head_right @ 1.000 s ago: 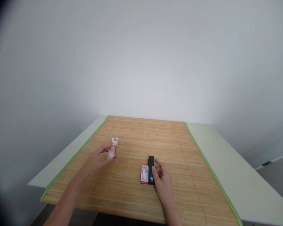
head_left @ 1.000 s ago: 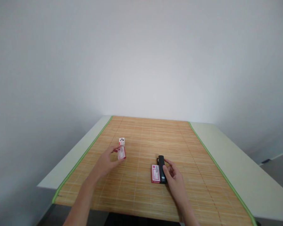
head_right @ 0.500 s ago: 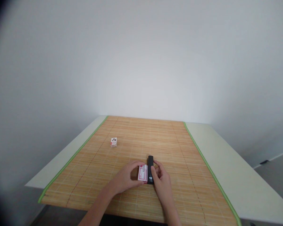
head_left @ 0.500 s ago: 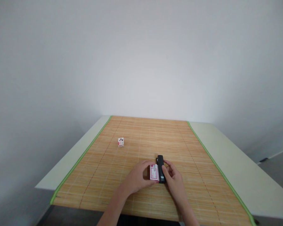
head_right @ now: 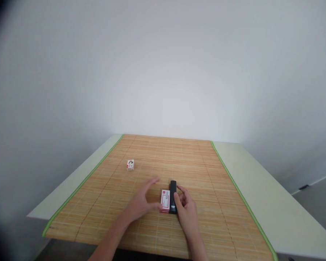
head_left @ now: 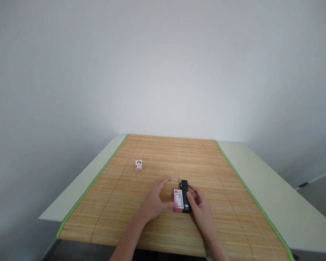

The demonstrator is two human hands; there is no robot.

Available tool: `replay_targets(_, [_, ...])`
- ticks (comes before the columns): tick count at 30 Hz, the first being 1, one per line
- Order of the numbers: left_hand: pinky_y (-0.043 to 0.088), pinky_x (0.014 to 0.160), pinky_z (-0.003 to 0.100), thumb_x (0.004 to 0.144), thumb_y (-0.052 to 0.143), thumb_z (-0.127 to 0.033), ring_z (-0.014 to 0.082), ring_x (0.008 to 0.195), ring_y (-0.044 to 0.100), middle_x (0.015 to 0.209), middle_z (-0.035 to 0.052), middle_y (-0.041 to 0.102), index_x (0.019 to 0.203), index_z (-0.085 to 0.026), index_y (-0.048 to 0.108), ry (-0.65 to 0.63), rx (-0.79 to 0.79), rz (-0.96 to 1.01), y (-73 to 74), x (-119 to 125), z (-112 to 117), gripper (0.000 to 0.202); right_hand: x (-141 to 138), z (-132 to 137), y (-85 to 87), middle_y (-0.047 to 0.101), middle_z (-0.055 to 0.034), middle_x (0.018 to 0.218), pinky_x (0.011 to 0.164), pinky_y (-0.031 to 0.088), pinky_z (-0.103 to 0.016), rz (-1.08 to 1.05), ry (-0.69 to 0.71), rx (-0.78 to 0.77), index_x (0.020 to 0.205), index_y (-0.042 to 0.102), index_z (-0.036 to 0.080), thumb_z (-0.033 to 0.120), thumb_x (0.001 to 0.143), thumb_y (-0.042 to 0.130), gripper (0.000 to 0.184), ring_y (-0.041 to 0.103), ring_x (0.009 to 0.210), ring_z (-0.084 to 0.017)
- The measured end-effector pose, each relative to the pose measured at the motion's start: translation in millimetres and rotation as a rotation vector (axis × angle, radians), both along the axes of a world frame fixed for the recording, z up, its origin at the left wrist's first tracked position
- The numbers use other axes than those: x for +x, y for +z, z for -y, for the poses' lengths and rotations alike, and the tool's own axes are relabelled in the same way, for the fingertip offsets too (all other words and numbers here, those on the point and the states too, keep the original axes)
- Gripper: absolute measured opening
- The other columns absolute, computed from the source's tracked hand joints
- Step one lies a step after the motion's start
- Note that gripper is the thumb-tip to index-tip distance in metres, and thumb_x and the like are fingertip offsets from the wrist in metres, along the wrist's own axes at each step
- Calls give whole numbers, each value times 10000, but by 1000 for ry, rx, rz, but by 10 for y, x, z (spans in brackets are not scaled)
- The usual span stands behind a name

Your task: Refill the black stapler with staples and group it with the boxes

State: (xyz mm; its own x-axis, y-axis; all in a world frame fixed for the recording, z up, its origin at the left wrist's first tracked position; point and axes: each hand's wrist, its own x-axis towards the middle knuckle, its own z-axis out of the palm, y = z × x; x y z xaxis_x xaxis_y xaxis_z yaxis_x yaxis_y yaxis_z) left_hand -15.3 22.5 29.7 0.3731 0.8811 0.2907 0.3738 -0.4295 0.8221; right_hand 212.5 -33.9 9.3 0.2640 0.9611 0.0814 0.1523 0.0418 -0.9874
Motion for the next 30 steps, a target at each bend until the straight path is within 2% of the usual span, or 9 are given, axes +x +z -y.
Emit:
replay_targets(3, [392,1157,508,901,681,-497,283,1288,560,1378,92,612,1354,-269,605,371,105,23,-17,-460,-423,513,0,-4,-16,553,22,702,622,459,-291,-26,1,11,1333,632,180,597,903,635,599,543,655,-176])
replay_targets(5, [397,1147,521,908,648,-496,295,1269,571,1375,115,618,1344,-218,607,533,84,24,-5,-775,-739,519,3,-10,-25,540,26,706,621,455,-289,-25,-1,12,1331,633,185,592,902,642,591,536,657,-174])
replay_targets(8, [510,1024,475,900,619,-494,279,1137,653,1343,122,659,1326,-185,613,550,-71,78,26,-1064,-1083,527,8,-17,-28,538,24,711,618,450,-291,-14,4,8,1331,634,191,586,906,644,580,529,656,-174])
replay_targets(10, [553,945,444,870,636,-499,267,1024,695,1197,94,738,1210,-193,683,497,-129,76,34,-1080,-1180,459,8,-19,-24,540,23,711,622,449,-293,-13,14,9,1335,631,193,587,911,639,579,524,654,-174])
replay_targets(16, [588,757,365,794,724,-502,252,828,735,933,75,796,991,-199,766,290,-226,74,-70,-487,-976,363,8,-15,-42,535,28,706,627,447,-292,13,10,15,1335,634,205,584,923,628,560,518,649,-169])
replay_targets(21, [582,781,349,832,709,-480,232,834,739,929,68,794,973,-206,776,176,-236,108,-172,173,-672,315,12,-26,-41,542,22,699,615,451,-293,25,10,13,1335,631,187,594,918,628,583,528,651,-176])
replay_targets(25, [577,843,371,862,690,-484,231,892,738,1026,88,783,1001,-207,766,181,-222,141,-183,449,-505,320,-2,-18,6,580,8,717,630,488,-309,35,20,9,1346,623,195,575,944,593,553,574,673,-191])
replay_targets(27, [566,918,392,920,618,-507,235,990,731,1145,110,758,1109,-207,737,215,-213,174,-193,499,-415,373,-8,35,7,659,-33,829,711,540,-353,66,-8,18,1365,607,209,562,965,561,535,639,766,-223])
replay_targets(30, [484,1100,432,1001,473,-543,244,1259,635,1375,127,659,1305,-218,645,292,-267,272,-232,534,-255,477,-7,185,-58,667,-113,1288,1021,511,-474,226,-49,71,1453,534,254,526,948,606,578,639,1168,-300])
